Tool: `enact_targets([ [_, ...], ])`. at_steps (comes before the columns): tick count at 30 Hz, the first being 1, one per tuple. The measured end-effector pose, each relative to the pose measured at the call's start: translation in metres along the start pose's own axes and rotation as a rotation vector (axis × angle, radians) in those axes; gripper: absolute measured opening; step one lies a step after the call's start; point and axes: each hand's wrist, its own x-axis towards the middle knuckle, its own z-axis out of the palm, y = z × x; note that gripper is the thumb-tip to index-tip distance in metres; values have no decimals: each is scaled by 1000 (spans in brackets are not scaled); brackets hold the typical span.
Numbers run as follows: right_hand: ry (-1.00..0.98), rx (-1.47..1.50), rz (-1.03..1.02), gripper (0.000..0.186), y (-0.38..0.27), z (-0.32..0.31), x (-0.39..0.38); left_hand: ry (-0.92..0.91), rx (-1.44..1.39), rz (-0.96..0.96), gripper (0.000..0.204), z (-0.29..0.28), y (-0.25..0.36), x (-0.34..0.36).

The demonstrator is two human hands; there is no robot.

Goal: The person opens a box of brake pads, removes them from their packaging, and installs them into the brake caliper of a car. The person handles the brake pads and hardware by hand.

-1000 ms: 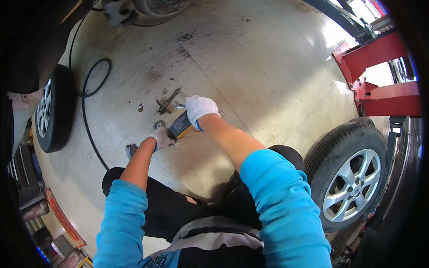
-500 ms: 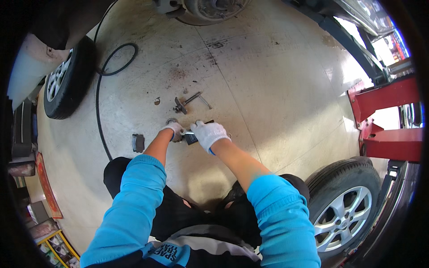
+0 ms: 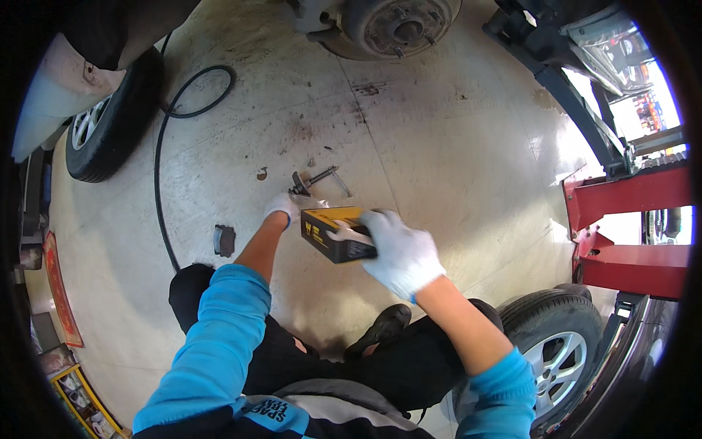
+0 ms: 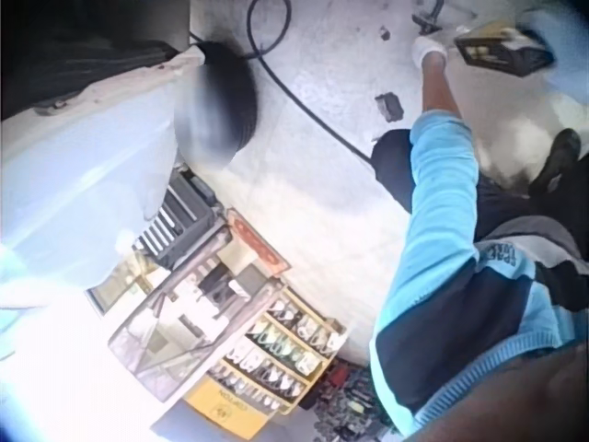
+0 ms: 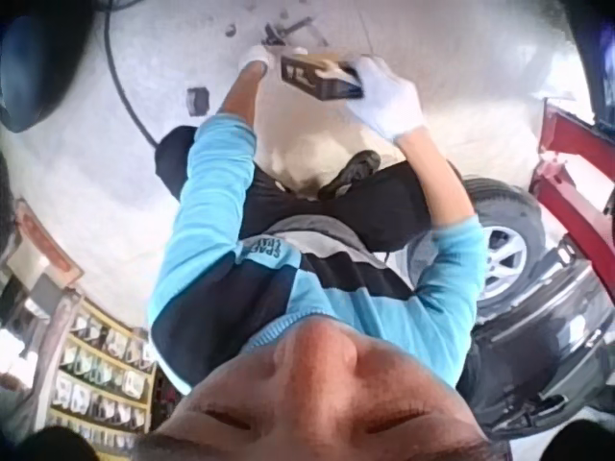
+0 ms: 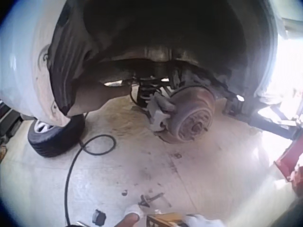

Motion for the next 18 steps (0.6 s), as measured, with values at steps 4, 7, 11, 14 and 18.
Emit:
enact_targets([
  [4, 296, 439, 332, 73, 18, -28, -21, 5, -20, -51, 35, -44, 25, 3],
  [7, 278, 344, 382, 68, 24, -41, 4, 25, 167, 36, 42, -83, -8, 28],
  [11, 244, 176, 343, 62, 49, -28, 29, -189, 509, 87, 33, -171, -22, 24],
  [14, 134, 36, 360, 55, 56, -23, 38, -21, 794, 87, 27, -204, 1, -11],
  [18, 92, 68, 283, 55, 52, -22, 41, -49, 25, 456, 51, -187, 46, -166],
])
